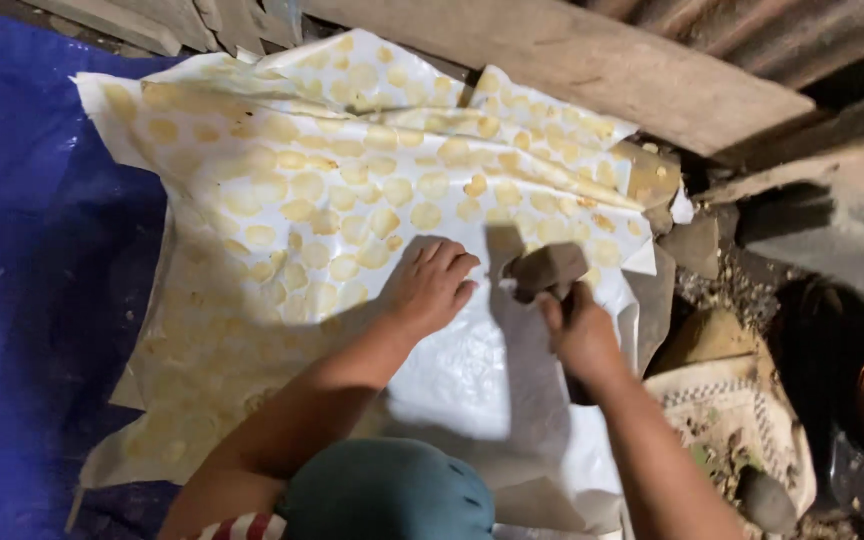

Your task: The person uses a hammer to crack open cocoa pods on a white sheet, then uses a stone to crush the beans on a sack. They also stir beans in a pan over a heat source using a slotted spoon.

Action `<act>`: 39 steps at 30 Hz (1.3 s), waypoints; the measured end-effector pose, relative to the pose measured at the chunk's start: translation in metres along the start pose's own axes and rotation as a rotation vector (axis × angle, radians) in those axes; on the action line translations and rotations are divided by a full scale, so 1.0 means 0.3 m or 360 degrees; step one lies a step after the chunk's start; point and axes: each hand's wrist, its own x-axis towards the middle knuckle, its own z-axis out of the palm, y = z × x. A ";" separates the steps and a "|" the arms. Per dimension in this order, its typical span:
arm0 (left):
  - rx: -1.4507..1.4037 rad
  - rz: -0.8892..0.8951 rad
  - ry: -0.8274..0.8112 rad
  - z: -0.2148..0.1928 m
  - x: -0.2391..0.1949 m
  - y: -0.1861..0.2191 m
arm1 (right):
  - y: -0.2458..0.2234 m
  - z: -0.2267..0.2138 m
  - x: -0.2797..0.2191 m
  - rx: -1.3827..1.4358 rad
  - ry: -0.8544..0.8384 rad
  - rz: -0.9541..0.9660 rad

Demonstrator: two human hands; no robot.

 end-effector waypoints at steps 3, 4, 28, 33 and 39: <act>0.0013 -0.0010 0.0043 0.010 -0.022 -0.027 | -0.101 -0.097 -0.048 -0.0034 0.0157 -0.0044; -0.0062 -0.0013 0.0047 -0.005 -0.025 -0.026 | -0.127 -0.100 -0.069 -0.0022 0.0278 -0.0094; -0.0076 -0.0150 0.0071 0.006 -0.077 -0.036 | -0.083 0.122 0.036 -0.0134 0.0233 -0.0194; -0.0199 -0.0094 0.0093 -0.023 0.010 -0.032 | -0.200 -0.087 0.001 0.0111 0.0013 -0.0021; -0.0383 -0.0144 -0.0074 0.063 -0.020 -0.062 | -0.270 -0.126 -0.130 0.0424 0.0723 -0.0692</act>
